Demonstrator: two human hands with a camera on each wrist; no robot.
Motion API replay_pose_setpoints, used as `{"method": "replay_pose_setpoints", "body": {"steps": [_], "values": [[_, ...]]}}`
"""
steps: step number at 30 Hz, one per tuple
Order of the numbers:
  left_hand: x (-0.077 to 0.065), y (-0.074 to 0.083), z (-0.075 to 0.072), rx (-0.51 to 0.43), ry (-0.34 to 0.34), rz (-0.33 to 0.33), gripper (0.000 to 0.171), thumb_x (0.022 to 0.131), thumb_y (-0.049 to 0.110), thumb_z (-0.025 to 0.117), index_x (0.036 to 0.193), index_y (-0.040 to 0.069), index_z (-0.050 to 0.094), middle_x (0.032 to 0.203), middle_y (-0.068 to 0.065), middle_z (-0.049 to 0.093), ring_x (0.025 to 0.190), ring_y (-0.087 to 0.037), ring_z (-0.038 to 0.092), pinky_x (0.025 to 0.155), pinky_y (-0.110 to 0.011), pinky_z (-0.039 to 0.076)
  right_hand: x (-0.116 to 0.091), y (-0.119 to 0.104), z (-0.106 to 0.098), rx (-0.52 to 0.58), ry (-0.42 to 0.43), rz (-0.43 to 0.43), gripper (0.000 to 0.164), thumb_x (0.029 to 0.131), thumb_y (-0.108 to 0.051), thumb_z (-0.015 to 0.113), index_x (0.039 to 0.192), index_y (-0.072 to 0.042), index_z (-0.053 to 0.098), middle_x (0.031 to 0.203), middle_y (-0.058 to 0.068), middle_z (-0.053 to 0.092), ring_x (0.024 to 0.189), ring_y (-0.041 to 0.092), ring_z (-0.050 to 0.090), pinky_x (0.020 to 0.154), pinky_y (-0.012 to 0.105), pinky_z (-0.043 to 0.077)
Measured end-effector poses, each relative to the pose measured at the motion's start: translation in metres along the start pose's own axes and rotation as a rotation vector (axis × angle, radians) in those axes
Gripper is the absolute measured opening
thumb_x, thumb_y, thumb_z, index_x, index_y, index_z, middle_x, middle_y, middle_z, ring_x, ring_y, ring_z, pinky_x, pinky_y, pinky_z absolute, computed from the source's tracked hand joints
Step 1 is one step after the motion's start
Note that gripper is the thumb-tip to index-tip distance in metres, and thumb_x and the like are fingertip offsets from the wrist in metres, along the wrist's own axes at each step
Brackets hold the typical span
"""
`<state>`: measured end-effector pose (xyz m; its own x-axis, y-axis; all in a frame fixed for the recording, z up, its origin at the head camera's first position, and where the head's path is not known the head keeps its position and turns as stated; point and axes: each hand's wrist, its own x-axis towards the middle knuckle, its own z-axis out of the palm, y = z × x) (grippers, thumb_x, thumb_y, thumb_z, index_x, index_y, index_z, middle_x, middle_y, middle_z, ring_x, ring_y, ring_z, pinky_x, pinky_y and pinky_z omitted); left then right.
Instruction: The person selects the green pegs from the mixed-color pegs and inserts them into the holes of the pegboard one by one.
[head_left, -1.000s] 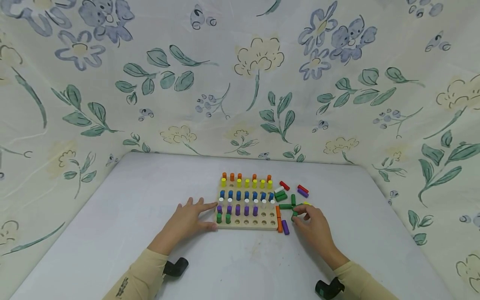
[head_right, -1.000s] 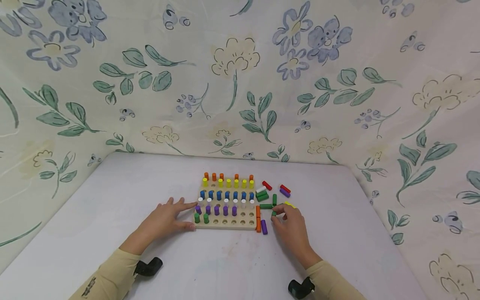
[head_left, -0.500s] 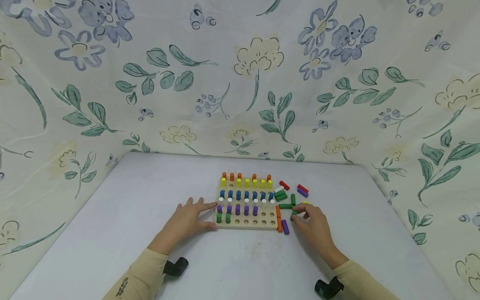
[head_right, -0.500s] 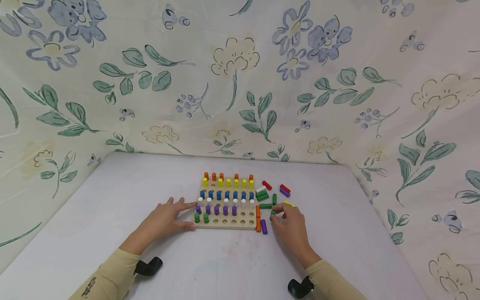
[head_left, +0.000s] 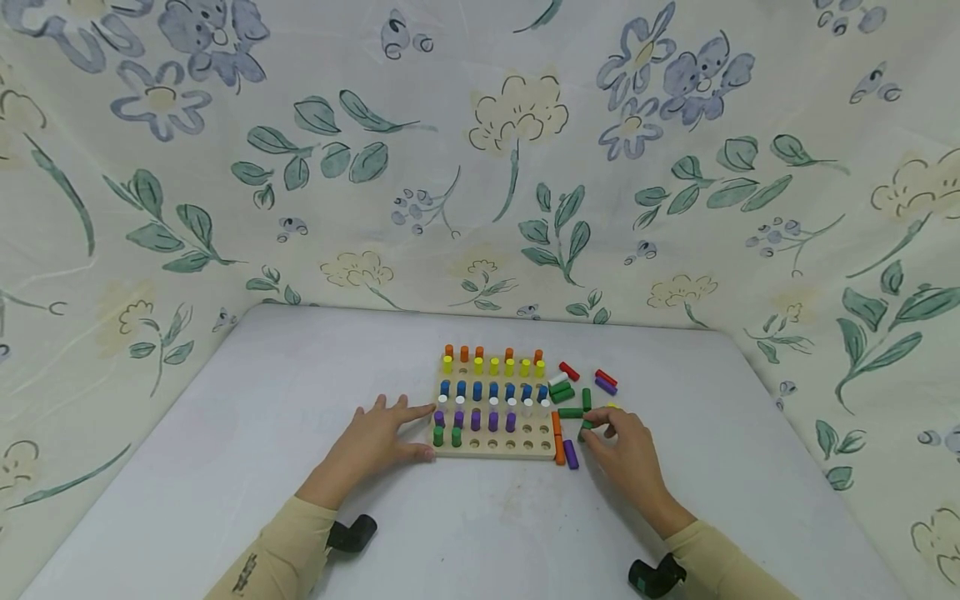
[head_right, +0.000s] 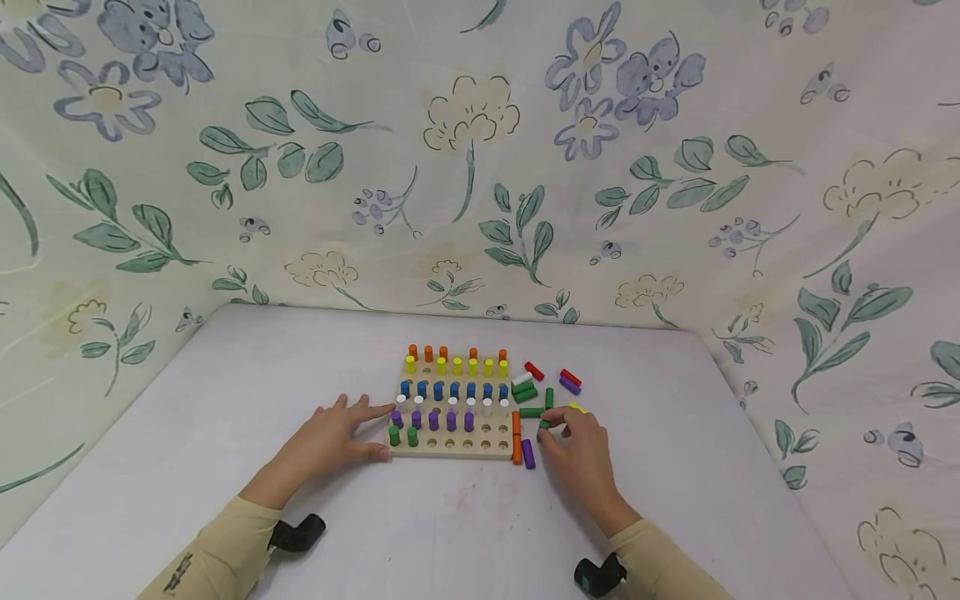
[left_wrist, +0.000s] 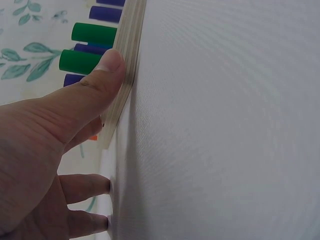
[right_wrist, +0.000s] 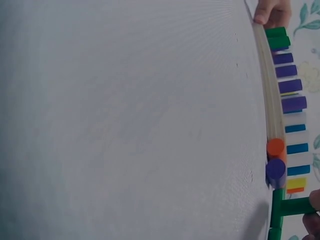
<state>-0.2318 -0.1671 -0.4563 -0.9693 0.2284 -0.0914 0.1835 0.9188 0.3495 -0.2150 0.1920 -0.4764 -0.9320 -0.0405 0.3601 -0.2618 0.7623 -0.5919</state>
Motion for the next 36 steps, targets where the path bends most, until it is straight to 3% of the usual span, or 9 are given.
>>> {"method": "replay_pose_setpoints", "body": {"steps": [29, 36], "values": [[0.001, -0.001, 0.002, 0.003, 0.001, 0.0, 0.079, 0.067, 0.064, 0.068, 0.136, 0.03, 0.048, 0.143, -0.023, 0.037, 0.133, -0.051, 0.019, 0.103, -0.069, 0.012, 0.0, -0.008, 0.006, 0.056, -0.043, -0.035, 0.022, 0.083, -0.021, 0.07, 0.103, -0.02, 0.064, 0.093, -0.009, 0.062, 0.082, 0.008, 0.049, 0.073, 0.03, 0.043], [0.002, -0.002, 0.002, -0.005, 0.0, -0.001, 0.08, 0.066, 0.064, 0.068, 0.136, 0.031, 0.048, 0.143, -0.022, 0.037, 0.133, -0.051, 0.018, 0.103, -0.068, 0.011, 0.002, -0.016, 0.009, 0.06, -0.062, -0.007, 0.02, 0.083, -0.021, 0.071, 0.102, -0.02, 0.066, 0.093, -0.01, 0.062, 0.083, 0.008, 0.05, 0.071, 0.027, 0.047]]}}
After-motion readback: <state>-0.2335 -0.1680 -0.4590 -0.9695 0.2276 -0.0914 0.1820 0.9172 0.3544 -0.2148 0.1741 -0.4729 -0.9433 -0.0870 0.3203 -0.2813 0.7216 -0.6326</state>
